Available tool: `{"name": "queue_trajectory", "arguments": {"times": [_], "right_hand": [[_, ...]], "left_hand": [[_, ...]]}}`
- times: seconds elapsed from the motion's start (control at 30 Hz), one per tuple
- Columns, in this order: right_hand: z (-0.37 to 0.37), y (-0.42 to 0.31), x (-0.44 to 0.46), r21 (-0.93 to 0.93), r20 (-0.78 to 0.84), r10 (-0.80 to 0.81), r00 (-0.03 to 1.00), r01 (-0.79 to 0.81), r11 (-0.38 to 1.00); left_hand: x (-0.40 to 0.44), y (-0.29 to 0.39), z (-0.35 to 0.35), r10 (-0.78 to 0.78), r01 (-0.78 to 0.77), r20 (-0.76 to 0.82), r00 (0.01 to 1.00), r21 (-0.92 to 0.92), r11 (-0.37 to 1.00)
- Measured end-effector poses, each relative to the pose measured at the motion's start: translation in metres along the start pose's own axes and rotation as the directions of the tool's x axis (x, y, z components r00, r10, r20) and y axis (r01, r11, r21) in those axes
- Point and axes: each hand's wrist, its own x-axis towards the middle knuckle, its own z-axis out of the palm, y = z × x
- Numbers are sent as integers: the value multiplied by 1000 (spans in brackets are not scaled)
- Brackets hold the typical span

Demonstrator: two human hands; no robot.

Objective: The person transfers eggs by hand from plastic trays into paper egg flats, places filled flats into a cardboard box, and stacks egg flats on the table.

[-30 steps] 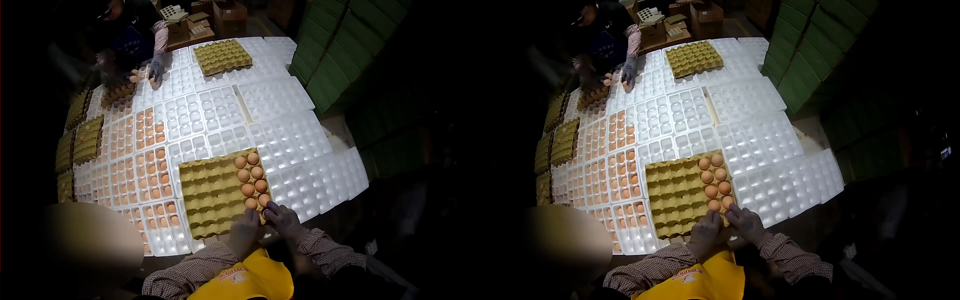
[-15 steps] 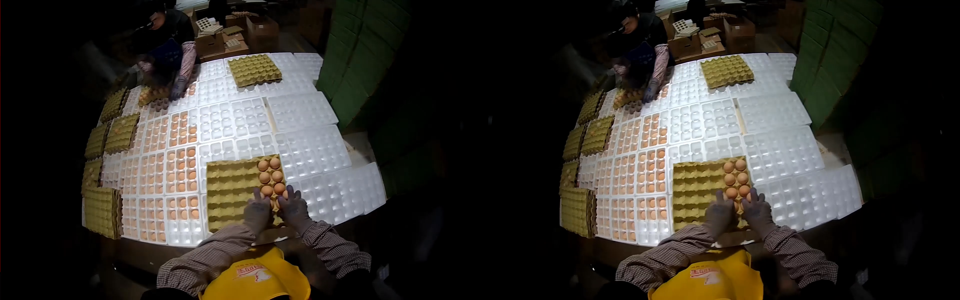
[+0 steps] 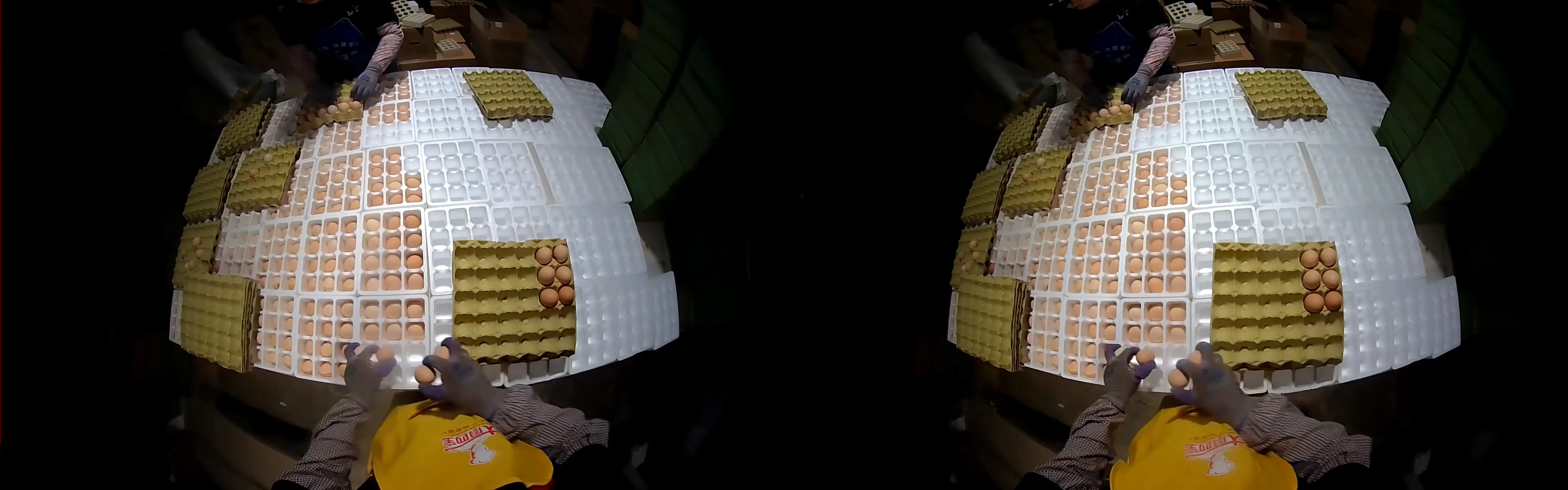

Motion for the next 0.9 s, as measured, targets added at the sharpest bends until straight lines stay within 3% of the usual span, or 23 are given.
{"name": "queue_trajectory", "arguments": {"times": [0.03, 0.07, 0.13, 0.23, 0.27, 0.3, 0.37, 0.4, 0.43, 0.53, 0.6, 0.63, 0.67, 0.7, 0.77, 0.8, 0.83, 0.87, 0.9], "right_hand": [[60, 9, 26, -229, 6, -33, 999, 34, 973], [101, 20, 45, -341, -3, 63, 998, -60, 938], [142, 28, 77, -557, -53, 231, 972, -221, 801], [102, 0, 45, -445, 139, 193, 971, -113, 889], [117, 16, 29, -421, 190, 42, 981, 43, 906], [119, 7, 20, -392, 215, 18, 976, 69, 917], [112, -13, 16, -332, 215, -24, 976, 96, 938], [112, -15, 21, -263, 223, 68, 973, -7, 965], [112, -17, 27, -144, 122, -12, 992, 30, 989], [123, -32, 52, 191, -172, -204, 964, 236, 953], [166, -4, 63, 30, -103, -344, 933, 349, 937], [178, 8, 58, -5, -84, -395, 915, 396, 918], [177, 12, 49, -57, -107, -422, 900, 418, 907], [145, 5, 32, -42, -211, -398, 893, 398, 916], [35, 16, 8, -16, -327, -360, 874, 376, 927], [-19, 39, 0, -77, -490, -284, 824, 283, 956], [-59, 76, -15, 4, -630, -45, 775, 61, 998], [-95, 129, -27, 100, -756, 107, 645, -47, 994], [-139, 151, -38, 257, -691, 317, 650, -189, 948]], "left_hand": [[0, -6, 1, -16, 14, 48, 999, 49, 999], [4, -15, 8, 2, -4, 71, 997, 23, 1000], [-3, -25, 4, 111, -112, -31, 993, -19, 994], [-10, -43, 1, 182, -223, -203, 962, -207, 953], [-10, -66, 18, 229, -282, -235, 945, -224, 933], [-25, -83, 28, 274, -334, -255, 927, -236, 913], [-12, -60, 1, 451, -479, -185, 873, -152, 865], [-8, -64, 3, 474, -494, -161, 866, -124, 861], [-8, -66, 7, 487, -501, -137, 862, -96, 860], [-22, -84, 23, 209, -328, -299, 931, -437, 838], [-28, -94, 20, -60, -44, -139, 988, -641, 766], [-24, -96, 21, -143, 35, -98, 985, -695, 718], [-19, -98, 13, -129, 85, -9, 992, -706, 703], [-13, -101, 13, -123, 65, -35, 992, -690, 721], [-1, -83, 11, 4, -164, -251, 968, -622, 765], [8, -46, 10, 65, -204, -239, 969, -623, 755], [13, 7, 9, 116, -235, -228, 967, -617, 751], [16, 66, 10, 159, -266, -225, 961, -609, 747], [16, 131, 12, 330, -384, -199, 923, -557, 737]]}}
